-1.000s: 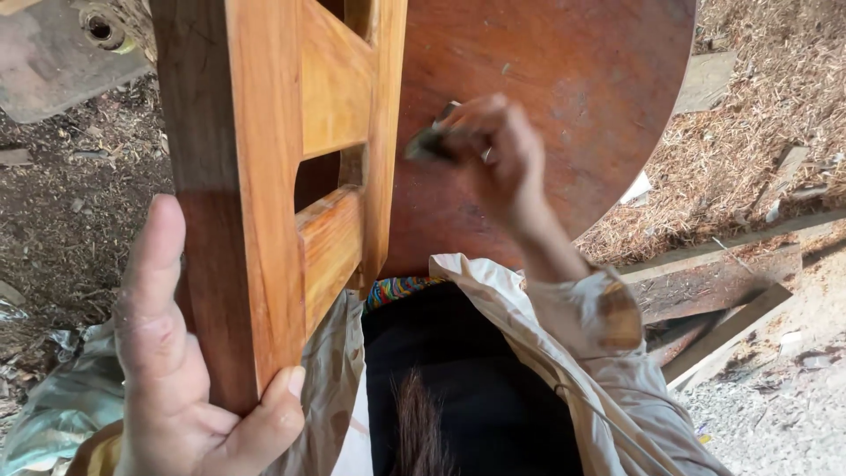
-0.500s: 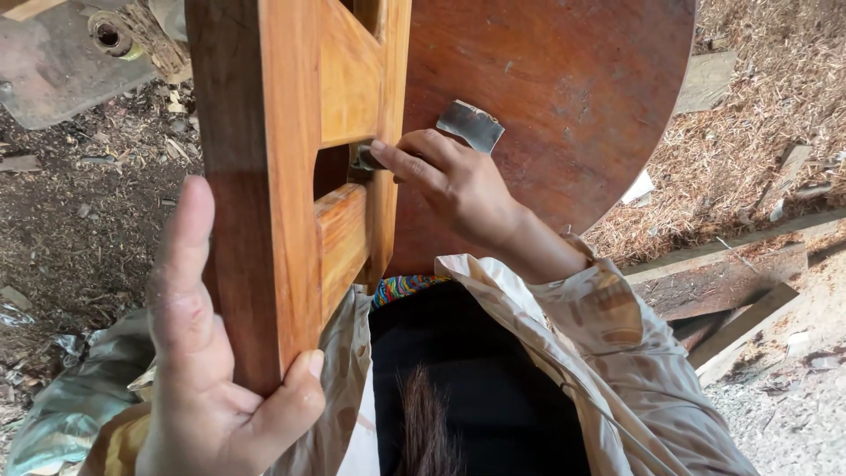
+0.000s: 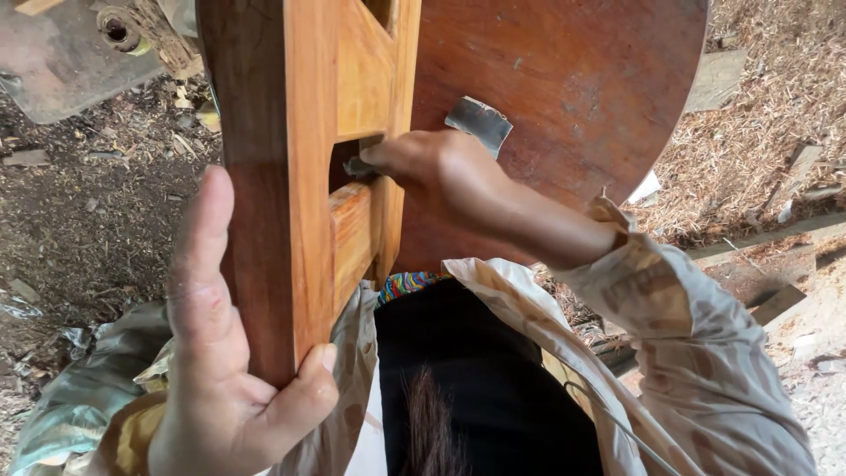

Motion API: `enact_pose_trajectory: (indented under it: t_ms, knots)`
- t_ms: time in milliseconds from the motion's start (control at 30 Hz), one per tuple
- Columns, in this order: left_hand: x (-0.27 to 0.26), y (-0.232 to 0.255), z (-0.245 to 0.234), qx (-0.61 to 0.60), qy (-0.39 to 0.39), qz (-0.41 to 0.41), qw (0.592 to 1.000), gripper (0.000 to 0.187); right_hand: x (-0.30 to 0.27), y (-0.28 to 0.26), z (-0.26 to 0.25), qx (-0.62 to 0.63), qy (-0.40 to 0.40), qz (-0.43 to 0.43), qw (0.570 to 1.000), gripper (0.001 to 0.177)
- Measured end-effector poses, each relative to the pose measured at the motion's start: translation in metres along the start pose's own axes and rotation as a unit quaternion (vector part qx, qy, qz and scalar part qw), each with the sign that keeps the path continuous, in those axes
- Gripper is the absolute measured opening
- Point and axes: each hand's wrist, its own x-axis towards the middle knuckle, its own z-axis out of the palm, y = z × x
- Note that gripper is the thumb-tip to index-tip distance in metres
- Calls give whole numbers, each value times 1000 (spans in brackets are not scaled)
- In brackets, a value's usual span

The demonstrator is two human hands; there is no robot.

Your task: The person sands a wooden piece with cutouts using a sanding block. They work on the flat surfaces and edges, then rotate the piece to sand the sides and inner corners of the cutouts.

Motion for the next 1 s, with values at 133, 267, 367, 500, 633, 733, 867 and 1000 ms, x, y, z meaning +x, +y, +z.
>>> enact_pose_trajectory:
  t_ms: [133, 267, 367, 500, 633, 733, 867, 1000]
  knots:
    - [0, 3, 6, -64, 11, -12, 998, 98, -8, 45, -5, -463, 64, -310, 828, 35]
    - [-5, -9, -6, 90, -19, 49, 995, 97, 2, 4, -9, -54, -28, -114, 992, 35]
    - [-2, -1, 2, 44, -7, 1, 999, 97, 1, 6, -11, 77, -65, -46, 994, 10]
    - [-1, -6, 2, -41, -1, 2, 999, 100, -16, 10, -5, -171, 24, -127, 977, 26]
    - [-2, -7, -1, -26, 0, -1, 1000, 101, -20, -12, -23, 46, -20, -12, 999, 11]
    - [2, 2, 6, -119, 25, -30, 992, 101, -19, -10, -25, 46, 35, 1, 998, 13]
    - [3, 4, 13, -62, 24, -7, 998, 100, -6, 14, 7, -100, 37, -111, 988, 46]
    - [1, 3, 18, -106, 41, -34, 993, 103, -4, 26, 14, -422, 77, -213, 878, 40]
